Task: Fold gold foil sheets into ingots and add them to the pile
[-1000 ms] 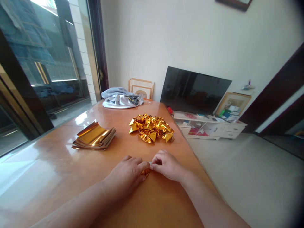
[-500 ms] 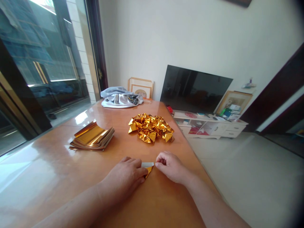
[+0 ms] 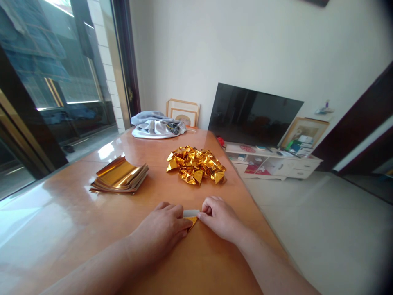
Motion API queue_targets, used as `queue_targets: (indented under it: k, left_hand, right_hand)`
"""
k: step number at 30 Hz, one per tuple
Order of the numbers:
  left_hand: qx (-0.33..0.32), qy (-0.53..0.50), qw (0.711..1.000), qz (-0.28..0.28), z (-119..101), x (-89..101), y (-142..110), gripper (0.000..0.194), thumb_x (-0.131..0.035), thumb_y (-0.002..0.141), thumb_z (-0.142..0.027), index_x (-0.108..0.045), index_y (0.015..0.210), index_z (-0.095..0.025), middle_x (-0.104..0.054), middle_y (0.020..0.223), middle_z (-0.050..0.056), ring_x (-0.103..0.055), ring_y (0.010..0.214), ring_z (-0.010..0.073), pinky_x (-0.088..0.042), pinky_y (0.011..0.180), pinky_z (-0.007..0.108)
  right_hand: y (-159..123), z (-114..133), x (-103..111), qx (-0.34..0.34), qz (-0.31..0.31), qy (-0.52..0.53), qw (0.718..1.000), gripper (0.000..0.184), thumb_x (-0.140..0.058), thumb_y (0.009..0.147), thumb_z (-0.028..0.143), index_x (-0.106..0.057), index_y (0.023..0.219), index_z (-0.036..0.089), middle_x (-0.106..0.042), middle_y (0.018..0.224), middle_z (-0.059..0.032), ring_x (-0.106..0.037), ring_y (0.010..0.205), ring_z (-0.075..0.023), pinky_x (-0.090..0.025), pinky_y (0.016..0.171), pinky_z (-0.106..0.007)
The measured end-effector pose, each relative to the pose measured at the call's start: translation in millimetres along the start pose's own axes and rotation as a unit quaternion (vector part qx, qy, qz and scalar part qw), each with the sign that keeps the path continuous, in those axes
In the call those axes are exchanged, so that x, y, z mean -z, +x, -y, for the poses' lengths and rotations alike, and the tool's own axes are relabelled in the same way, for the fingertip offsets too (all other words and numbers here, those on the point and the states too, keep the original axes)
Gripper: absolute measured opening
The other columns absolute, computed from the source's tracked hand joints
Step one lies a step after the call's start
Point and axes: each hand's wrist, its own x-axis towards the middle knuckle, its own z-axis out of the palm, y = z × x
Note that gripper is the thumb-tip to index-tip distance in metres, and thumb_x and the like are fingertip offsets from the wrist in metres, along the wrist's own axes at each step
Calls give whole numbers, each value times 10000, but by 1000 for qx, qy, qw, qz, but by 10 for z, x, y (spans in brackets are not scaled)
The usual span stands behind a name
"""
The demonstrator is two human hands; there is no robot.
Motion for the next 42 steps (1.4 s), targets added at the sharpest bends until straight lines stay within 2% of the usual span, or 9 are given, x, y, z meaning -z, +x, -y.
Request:
queue_targets:
  k: [8, 12, 16, 19, 22, 24, 28, 34, 42]
  left_hand:
    - [1, -9, 1000, -1, 15, -2, -5, 259, -500, 983, -411, -714, 939, -272, -595, 880, 30, -573, 813, 190, -427, 790, 326]
    - [2, -14, 1000, -1, 19, 6, 0, 255, -503, 980, -418, -714, 952, -278, -590, 881, 27, -570, 808, 189, -431, 794, 320]
    - [-2, -6, 1000, 7, 7, 17, 7, 250, -492, 985, -395, -715, 982, -283, -600, 888, 37, -577, 821, 204, -445, 788, 332]
    - [-14, 11, 1000, 0, 9, -2, -5, 241, -487, 988, -336, -720, 1041, -305, -614, 882, 37, -591, 820, 206, -445, 920, 418]
    - [-28, 22, 999, -9, 35, -36, -31, 278, -530, 959, -249, -706, 1142, -362, -631, 899, 25, -615, 858, 209, -324, 1095, 557]
    - [-33, 21, 999, -7, 51, -45, -43, 322, -571, 924, -211, -701, 1163, -383, -634, 914, 22, -622, 889, 217, -283, 1124, 592]
    - [-17, 6, 1000, 12, 45, -10, -37, 311, -605, 891, -193, -724, 1118, -368, -628, 911, 16, -622, 884, 209, -302, 1130, 581]
    - [7, 6, 999, 47, -23, 73, -12, 257, -548, 942, -219, -740, 1066, -336, -642, 924, 23, -627, 897, 204, -314, 1128, 581]
    - [4, -3, 999, 33, -48, 89, -10, 275, -476, 996, -266, -748, 957, -282, -644, 907, 27, -627, 865, 189, -325, 1105, 520]
  right_hand:
    - [-13, -18, 1, 2, 4, -7, 1000, 119, -698, 826, 217, -594, 768, 223, -634, 809, -1, -540, 790, -170, -347, 660, -272]
    - [-27, 30, 13, -4, -2, -10, 1000, 169, -698, 854, 308, -585, 760, 225, -623, 779, -5, -529, 774, -176, -335, 645, -279]
    - [-36, 78, 5, -9, -12, -31, 999, 229, -755, 813, 345, -569, 751, 226, -626, 802, -6, -528, 793, -181, -325, 651, -284]
    - [-35, 88, -7, -13, -12, -41, 999, 237, -758, 812, 344, -562, 747, 228, -625, 798, -6, -529, 793, -182, -320, 652, -290]
    - [-35, 86, -12, -12, -12, -43, 999, 243, -751, 821, 359, -558, 746, 231, -624, 792, -7, -530, 793, -186, -320, 654, -294]
    - [-36, 85, -11, -13, -16, -44, 999, 242, -758, 816, 353, -558, 752, 232, -627, 802, -7, -532, 800, -188, -324, 657, -295]
    - [-42, 83, -12, -14, -17, -42, 999, 240, -762, 811, 355, -562, 758, 234, -633, 815, -9, -534, 806, -191, -326, 658, -296]
    - [-51, 78, -18, -12, -22, -39, 999, 244, -762, 810, 355, -558, 755, 232, -634, 817, -9, -526, 800, -191, -315, 659, -296]
    - [-51, 74, -22, -17, -21, -37, 999, 236, -756, 812, 356, -563, 765, 230, -627, 813, -11, -523, 804, -191, -309, 656, -291]
